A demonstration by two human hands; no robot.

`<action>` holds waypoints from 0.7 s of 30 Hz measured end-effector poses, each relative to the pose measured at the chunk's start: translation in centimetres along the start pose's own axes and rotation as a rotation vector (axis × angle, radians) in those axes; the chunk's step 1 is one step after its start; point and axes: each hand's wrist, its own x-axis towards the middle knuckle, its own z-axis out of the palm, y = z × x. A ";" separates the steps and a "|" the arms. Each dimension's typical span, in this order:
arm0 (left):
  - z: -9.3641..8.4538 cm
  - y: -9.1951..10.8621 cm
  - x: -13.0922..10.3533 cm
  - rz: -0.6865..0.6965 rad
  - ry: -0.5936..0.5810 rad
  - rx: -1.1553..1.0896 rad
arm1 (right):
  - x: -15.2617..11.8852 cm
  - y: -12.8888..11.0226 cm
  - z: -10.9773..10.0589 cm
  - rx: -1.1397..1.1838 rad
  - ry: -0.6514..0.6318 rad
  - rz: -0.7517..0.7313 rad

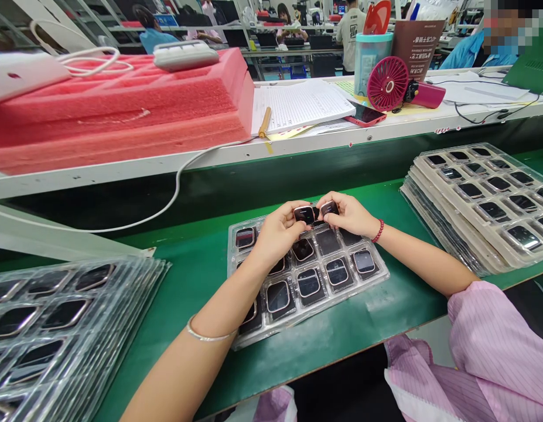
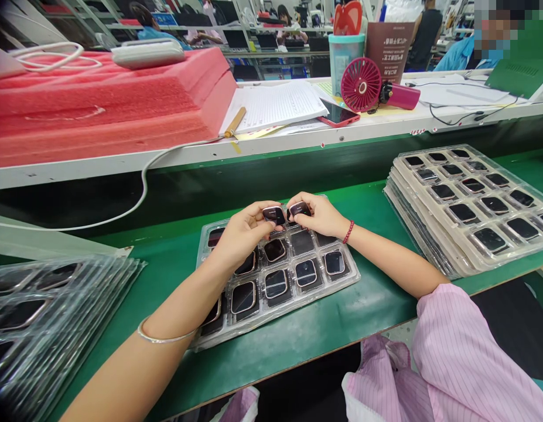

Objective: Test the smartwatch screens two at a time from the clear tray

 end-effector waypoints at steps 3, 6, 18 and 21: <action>0.0 0.0 0.0 0.002 -0.002 -0.004 | 0.0 0.0 0.1 -0.022 -0.007 -0.041; 0.1 0.0 -0.1 0.000 0.000 -0.010 | 0.0 -0.1 0.1 -0.054 -0.004 -0.071; -1.0 2.5 -0.8 -0.148 -0.306 -0.520 | 0.0 -0.4 0.1 0.049 0.029 0.078; -0.5 5.0 -3.5 -0.165 -0.737 -0.630 | -0.2 -0.6 0.1 0.087 0.053 0.107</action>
